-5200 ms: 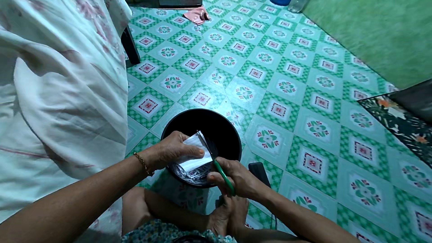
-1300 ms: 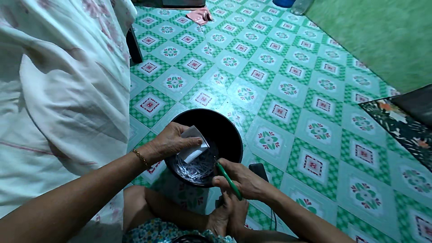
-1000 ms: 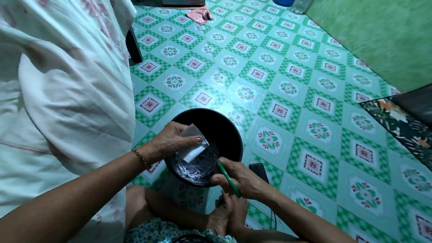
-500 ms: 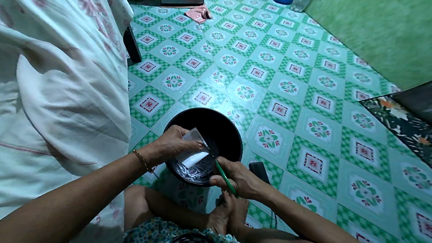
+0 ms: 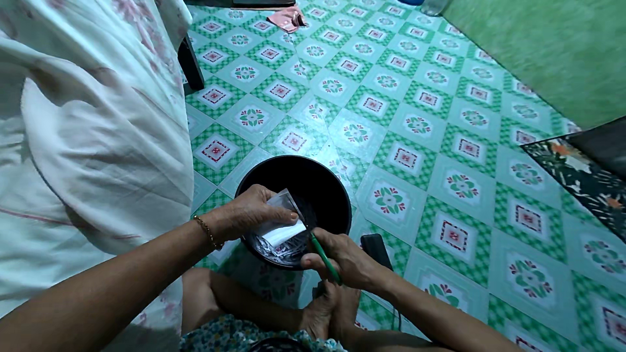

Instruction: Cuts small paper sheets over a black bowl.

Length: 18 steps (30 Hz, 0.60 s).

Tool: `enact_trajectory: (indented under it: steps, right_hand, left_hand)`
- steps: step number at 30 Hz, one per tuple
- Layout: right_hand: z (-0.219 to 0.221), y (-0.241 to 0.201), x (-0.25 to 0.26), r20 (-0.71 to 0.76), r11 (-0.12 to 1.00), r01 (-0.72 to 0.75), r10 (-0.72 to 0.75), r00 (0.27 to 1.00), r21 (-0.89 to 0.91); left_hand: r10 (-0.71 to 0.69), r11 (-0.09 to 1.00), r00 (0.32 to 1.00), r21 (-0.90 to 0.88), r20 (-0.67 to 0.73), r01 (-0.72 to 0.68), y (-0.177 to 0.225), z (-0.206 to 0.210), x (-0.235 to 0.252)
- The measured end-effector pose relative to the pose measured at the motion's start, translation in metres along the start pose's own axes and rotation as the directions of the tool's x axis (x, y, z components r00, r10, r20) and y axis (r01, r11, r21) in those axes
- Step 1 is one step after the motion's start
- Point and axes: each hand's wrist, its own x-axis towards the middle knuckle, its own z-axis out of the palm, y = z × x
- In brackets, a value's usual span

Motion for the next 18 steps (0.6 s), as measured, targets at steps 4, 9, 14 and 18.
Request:
enact_trajectory:
  steps: [4, 9, 14, 18]
  right_hand:
    - [0.0000, -0.0008, 0.0006, 0.010, 1.000, -0.024, 0.024, 1.000, 0.017]
    - [-0.0004, -0.0039, 0.0009, 0.045, 0.999, -0.035, 0.033, 0.998, 0.031]
    - [0.0003, -0.0036, 0.0000, 0.007, 0.995, -0.053, 0.053, 0.999, 0.084]
    - [0.0002, -0.0041, 0.0010, 0.023, 0.967, -0.089, 0.086, 0.996, 0.240]
  left_hand:
    - [-0.020, 1.000, 1.000, -0.019, 0.012, 0.020, -0.0002, 0.0001, -0.0002]
    - [-0.043, 0.999, 0.996, -0.022, 0.076, 0.045, -0.0011, 0.0042, 0.0009]
    - [-0.049, 0.998, 0.995, -0.025, 0.082, 0.051, -0.0012, 0.0038, 0.0012]
    - [-0.053, 0.998, 0.995, -0.013, 0.090, 0.054, -0.0037, 0.0044, 0.0021]
